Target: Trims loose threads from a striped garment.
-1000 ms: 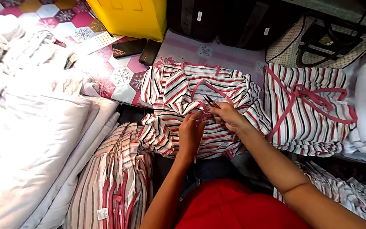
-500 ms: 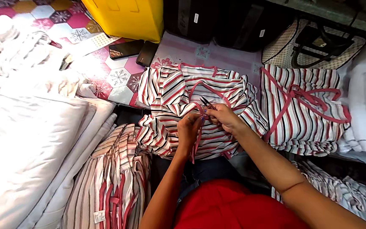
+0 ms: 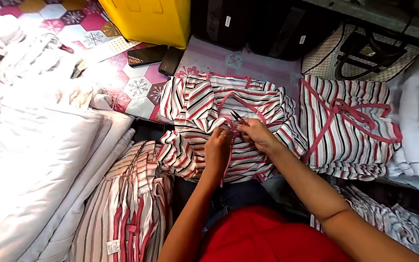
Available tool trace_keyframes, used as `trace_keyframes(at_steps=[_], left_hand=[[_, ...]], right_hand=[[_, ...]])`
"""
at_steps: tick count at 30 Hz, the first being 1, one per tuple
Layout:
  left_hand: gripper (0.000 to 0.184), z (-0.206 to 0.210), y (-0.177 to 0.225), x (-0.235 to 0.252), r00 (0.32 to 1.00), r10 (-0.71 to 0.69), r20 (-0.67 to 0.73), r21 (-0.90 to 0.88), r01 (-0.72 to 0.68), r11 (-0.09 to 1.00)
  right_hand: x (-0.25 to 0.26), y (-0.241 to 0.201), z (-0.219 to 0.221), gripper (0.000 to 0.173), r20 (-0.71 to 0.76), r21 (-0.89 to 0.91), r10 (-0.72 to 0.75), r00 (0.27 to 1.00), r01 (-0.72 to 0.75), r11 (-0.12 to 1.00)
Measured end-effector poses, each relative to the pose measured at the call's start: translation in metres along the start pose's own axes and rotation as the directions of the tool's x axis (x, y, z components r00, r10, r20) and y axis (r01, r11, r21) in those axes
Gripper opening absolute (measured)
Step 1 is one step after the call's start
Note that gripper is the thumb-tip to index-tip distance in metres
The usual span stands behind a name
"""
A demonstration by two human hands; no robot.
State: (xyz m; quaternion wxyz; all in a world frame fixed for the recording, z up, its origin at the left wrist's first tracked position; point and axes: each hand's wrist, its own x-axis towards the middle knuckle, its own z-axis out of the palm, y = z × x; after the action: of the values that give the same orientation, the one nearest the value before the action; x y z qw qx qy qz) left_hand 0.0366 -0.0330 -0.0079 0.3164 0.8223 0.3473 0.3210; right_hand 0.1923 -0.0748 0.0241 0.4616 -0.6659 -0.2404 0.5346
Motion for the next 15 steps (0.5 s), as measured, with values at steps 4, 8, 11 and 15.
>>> trace_keyframes(at_steps=[4,8,11,15], left_hand=[[0.012,0.003,-0.006,-0.004,1.000,0.023,-0.007,0.054,-0.023,0.998],[0.017,-0.010,-0.006,-0.014,0.976,-0.200,0.092,-0.089,0.208,0.974],[0.017,-0.014,-0.004,-0.014,0.873,-0.373,0.313,-0.337,0.470,0.816],[0.014,-0.010,0.000,-0.018,0.880,-0.375,0.290,-0.408,0.469,0.783]], right_hand=[[-0.005,-0.002,-0.008,0.024,0.003,-0.042,-0.058,0.998,0.058,0.997],[-0.024,-0.014,-0.018,0.044,0.080,-0.066,-0.031,0.996,0.036,0.997],[-0.041,-0.018,-0.022,0.039,0.157,-0.103,0.047,0.986,-0.031,0.994],[-0.051,-0.010,-0.030,0.036,0.191,-0.158,0.161,0.968,-0.132,0.979]])
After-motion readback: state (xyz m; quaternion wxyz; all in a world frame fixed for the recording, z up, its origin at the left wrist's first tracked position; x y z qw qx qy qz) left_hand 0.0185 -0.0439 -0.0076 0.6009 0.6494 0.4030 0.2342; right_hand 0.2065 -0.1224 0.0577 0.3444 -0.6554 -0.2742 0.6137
